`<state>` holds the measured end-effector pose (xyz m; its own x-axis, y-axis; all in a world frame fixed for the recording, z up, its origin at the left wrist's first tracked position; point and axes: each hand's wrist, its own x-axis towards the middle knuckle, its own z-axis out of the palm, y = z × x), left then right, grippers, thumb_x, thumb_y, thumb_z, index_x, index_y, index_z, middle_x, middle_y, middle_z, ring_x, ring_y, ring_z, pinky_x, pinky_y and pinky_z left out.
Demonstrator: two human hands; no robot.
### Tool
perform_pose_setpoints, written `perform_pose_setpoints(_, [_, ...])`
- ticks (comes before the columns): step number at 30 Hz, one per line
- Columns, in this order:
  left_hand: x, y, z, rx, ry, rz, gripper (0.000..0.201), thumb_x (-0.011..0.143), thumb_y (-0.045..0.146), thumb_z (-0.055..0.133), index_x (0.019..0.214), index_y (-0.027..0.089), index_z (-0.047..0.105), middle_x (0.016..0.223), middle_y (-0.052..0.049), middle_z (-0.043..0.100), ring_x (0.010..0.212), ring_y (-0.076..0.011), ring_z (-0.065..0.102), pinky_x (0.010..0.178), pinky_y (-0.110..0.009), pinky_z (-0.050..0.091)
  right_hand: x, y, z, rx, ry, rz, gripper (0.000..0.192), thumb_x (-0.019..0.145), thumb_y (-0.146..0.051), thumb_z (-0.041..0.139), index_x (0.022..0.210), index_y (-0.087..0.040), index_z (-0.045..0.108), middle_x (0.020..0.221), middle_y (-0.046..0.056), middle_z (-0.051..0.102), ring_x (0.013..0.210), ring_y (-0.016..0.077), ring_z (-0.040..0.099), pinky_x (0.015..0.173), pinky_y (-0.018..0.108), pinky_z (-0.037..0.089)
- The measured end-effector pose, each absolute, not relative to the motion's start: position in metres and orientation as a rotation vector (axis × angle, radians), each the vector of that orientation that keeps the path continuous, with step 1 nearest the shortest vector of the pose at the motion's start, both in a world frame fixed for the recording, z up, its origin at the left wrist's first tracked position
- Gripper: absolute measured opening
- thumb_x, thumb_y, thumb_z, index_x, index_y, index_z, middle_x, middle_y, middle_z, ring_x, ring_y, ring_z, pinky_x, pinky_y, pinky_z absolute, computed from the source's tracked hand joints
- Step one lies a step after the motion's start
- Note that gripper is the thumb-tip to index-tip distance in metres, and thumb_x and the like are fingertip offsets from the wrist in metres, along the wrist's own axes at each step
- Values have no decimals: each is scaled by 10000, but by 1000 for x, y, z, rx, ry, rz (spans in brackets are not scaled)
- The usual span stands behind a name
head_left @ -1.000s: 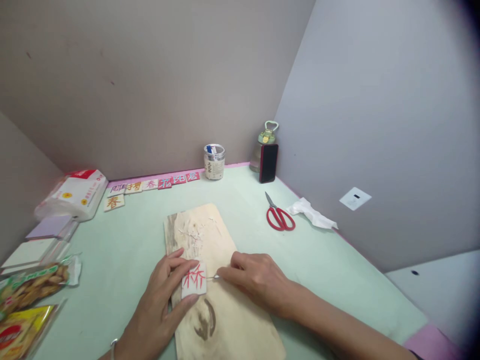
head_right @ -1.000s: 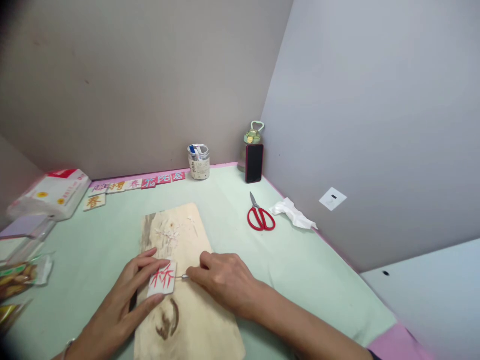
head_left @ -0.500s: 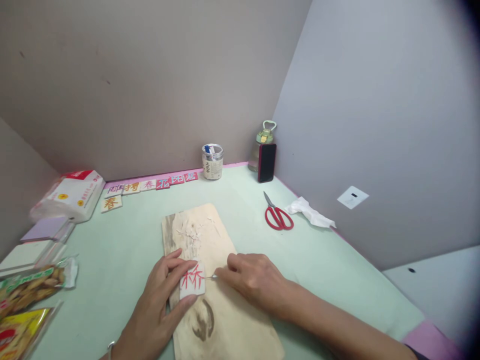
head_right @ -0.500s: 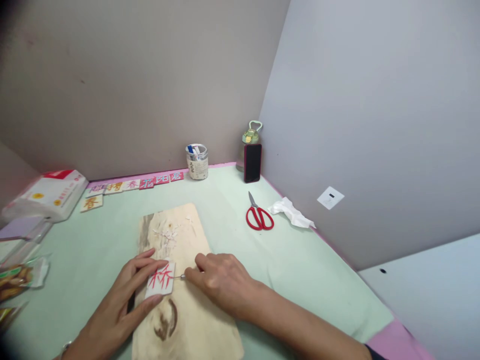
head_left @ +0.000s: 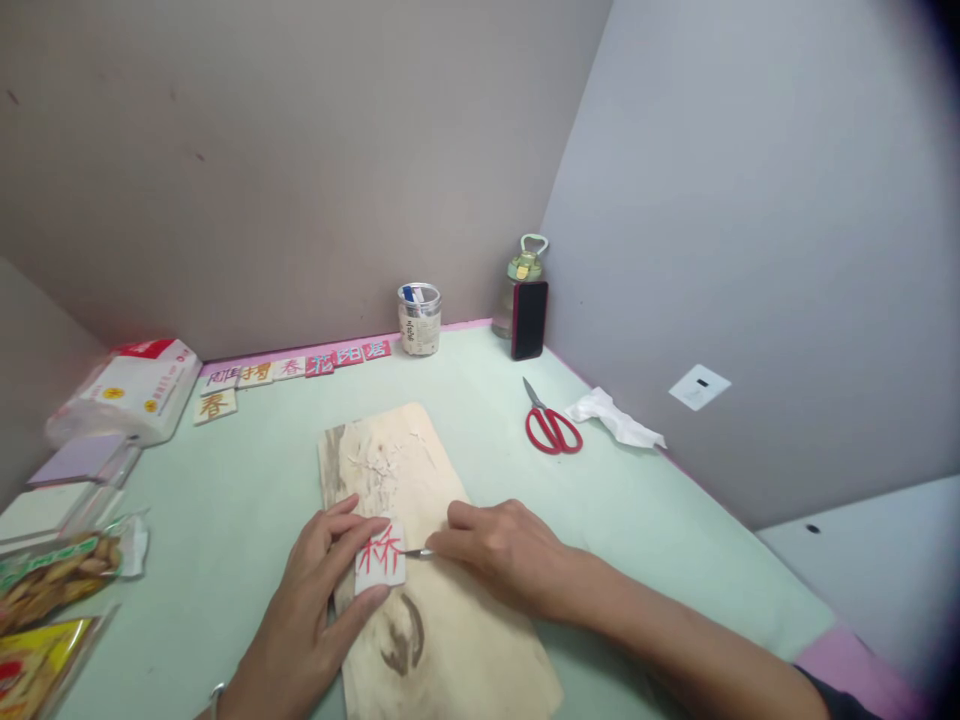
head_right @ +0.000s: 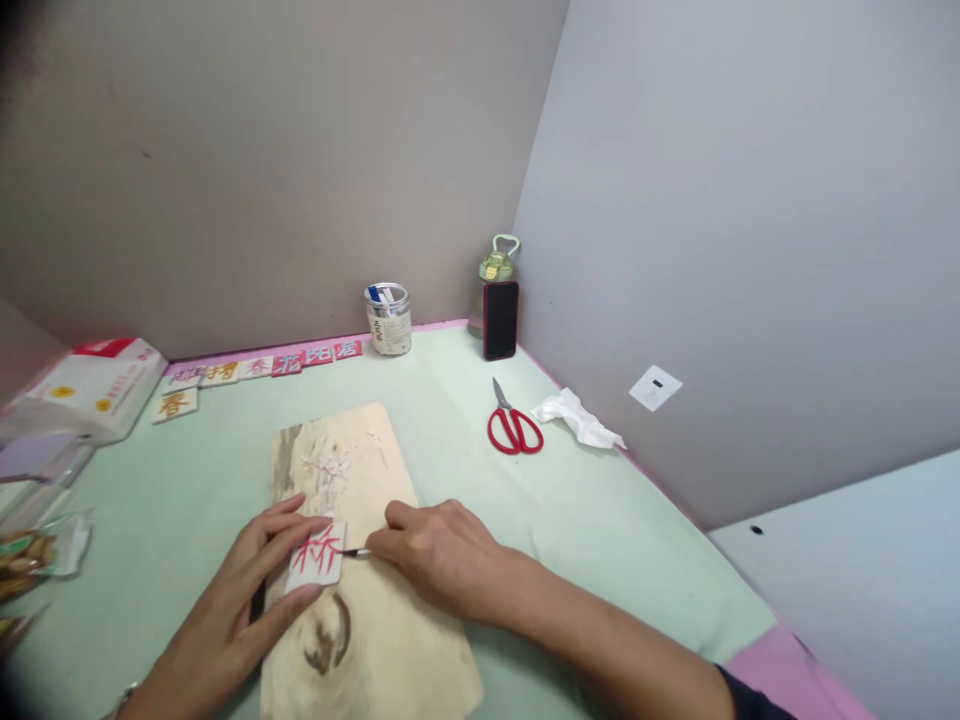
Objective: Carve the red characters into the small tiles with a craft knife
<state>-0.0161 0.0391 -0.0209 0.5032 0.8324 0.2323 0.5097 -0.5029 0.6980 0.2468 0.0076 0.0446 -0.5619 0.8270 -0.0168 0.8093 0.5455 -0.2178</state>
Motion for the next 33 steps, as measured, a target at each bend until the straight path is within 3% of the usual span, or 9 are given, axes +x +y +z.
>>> perform_pose_setpoints(10, [-18,41,-20,2195,1077,724,390,972,368,537,1361,361,525,1363,-73,483,1459,-337,315,1171,-605,338,249,8,45,-1388,-2624,459,241,1015,-154,488,1155,-253,658,926,0,624,618,99,490,530,248,243])
perform_pose_setpoints(20, [-16,39,-16,2187,1075,752,383,970,357,540,1352,356,538,1345,-77,501,1450,-338,329,1162,-586,359,250,8,44,-1375,-2634,435,280,980,-111,512,1167,-263,654,944,0,633,638,105,519,547,240,279])
perform_pose_setpoints(26, [-15,40,-13,2201,1087,746,373,955,364,550,1328,358,555,1335,-68,516,1440,-337,355,1160,-591,362,249,2,42,-1367,-2639,223,173,1011,-150,502,1075,-209,651,847,1,593,608,117,457,532,256,249])
perform_pose_setpoints(33, [-16,39,-24,2283,1121,839,378,954,348,567,1331,356,531,1301,-65,525,1424,-341,367,1175,-674,270,252,-4,37,-1231,-2571,-81,202,1031,-148,459,998,-196,652,730,-10,548,615,145,449,563,293,290])
